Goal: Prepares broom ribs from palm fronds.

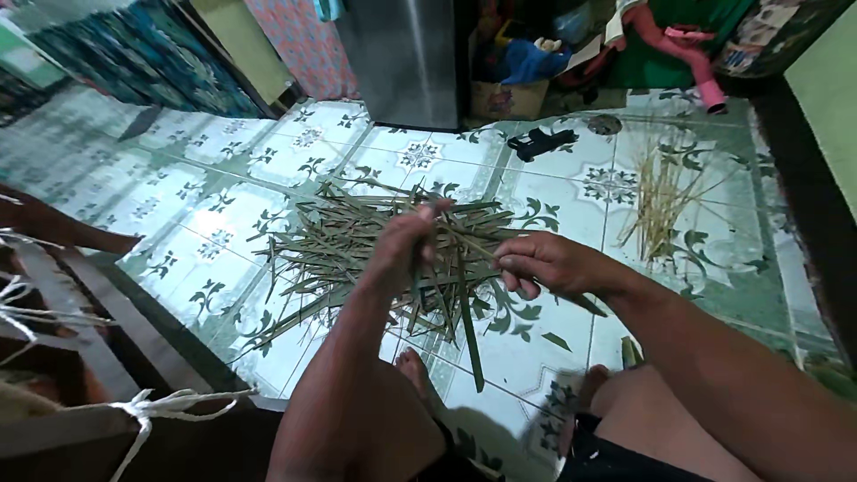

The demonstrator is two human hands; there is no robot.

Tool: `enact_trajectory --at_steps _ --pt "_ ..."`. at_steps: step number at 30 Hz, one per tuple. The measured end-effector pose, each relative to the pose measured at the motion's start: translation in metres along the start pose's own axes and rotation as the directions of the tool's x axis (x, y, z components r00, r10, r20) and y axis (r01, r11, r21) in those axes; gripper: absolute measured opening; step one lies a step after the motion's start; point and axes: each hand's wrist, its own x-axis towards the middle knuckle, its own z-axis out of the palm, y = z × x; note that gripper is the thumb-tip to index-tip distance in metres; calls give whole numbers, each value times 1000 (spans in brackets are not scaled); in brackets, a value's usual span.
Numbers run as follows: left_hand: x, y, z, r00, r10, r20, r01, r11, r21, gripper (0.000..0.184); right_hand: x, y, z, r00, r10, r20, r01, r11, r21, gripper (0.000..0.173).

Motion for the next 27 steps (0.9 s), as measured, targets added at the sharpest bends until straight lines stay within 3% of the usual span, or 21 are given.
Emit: enact_trajectory --at_steps 3,6,8,14,16,20,25,27 --pt "3 -3 -7 998 37 -48 -41 997 -68 38 1 0 3 995 -28 -100 16 992 -123 30" --pt "5 -23 23 987 -160 -6 159 981 112 34 5 1 8 975 -54 -217 14 983 -182 28" --pt "6 -24 35 976 -212 45 201 963 182 30 5 -2 7 966 -70 -249 20 980 -197 28" --pt "4 12 -26 986 109 -123 -128 979 -159 40 -3 3 -1 979 -83 -184 43 977 -211 29" --pt "3 3 -20 990 76 -121 -90 988 -122 41 -1 4 1 982 -66 -180 28 978 -208 30" --pt "3 -20 20 991 -133 22 132 991 30 37 4 0 6 980 -65 -188 23 976 -217 30" --pt "1 -3 3 1000 -21 -20 21 999 -30 36 2 -3 -5 1000 -22 16 26 919 -393 27" --pt "0 0 0 1000 7 -25 -9 997 -81 36 2 5 -8 997 -53 49 68 921 -382 25"
